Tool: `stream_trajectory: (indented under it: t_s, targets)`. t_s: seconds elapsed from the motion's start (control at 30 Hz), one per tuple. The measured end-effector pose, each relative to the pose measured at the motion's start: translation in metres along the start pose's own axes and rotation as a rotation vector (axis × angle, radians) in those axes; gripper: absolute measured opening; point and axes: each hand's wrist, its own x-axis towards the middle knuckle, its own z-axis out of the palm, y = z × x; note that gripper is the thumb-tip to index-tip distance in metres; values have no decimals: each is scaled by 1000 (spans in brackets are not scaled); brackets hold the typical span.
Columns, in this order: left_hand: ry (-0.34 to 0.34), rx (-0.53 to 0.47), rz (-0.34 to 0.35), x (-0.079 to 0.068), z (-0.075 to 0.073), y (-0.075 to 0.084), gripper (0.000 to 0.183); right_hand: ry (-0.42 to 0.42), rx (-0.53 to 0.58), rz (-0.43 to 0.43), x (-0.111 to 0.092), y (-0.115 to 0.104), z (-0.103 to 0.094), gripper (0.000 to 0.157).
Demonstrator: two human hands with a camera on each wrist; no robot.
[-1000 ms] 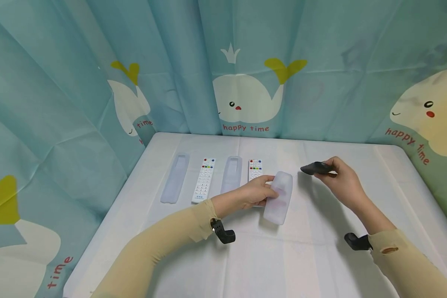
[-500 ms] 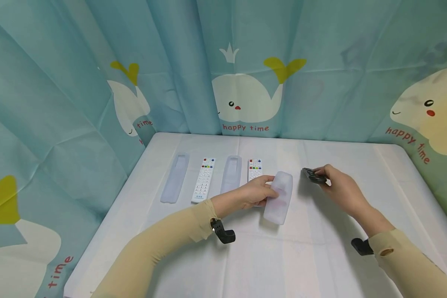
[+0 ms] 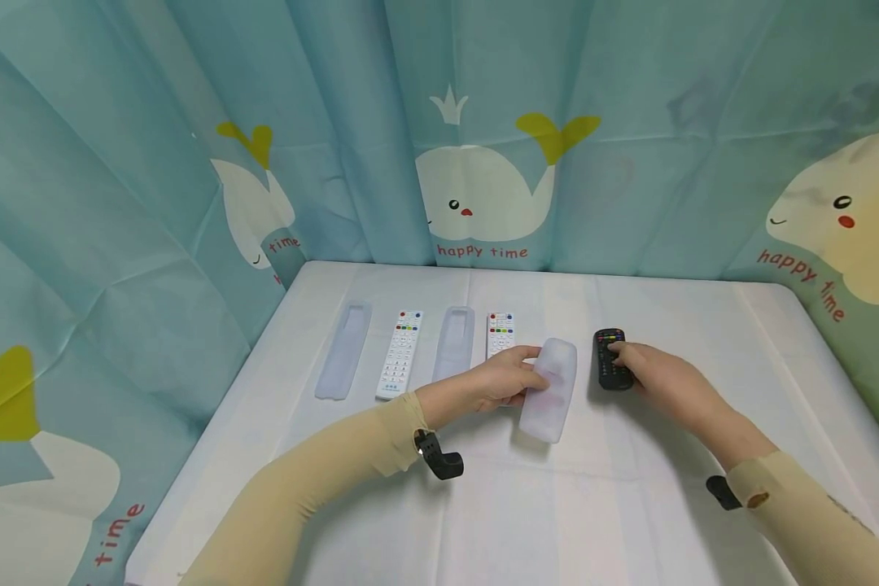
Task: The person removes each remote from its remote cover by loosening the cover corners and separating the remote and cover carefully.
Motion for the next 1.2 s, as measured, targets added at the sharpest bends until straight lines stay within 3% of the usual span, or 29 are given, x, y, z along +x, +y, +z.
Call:
stream_trajectory:
  t_s: [0.13,0.33,0.5,0.7,1.0,1.2]
  targets:
    - [-3,-4,0,0,0,0,61,-41,-26,-97,-1,3,3,39]
    - [-7,-10,-1,1,1,0,60,-6,-91,-268,0,8,9,33]
    - [-2,-1,1,2,2,0,59,-2,-133,-349,0,12,12,29]
    - [-9,-3,4,2,3,0,60,11,-137,-375,-1,15,14,23]
    - [-11,-4,2,0,3,1,61,4,-120,-358,-1,15,13,32]
    - [2,-7,-1,-1,4,2,62,13,-147,-378,-4,18,12,13]
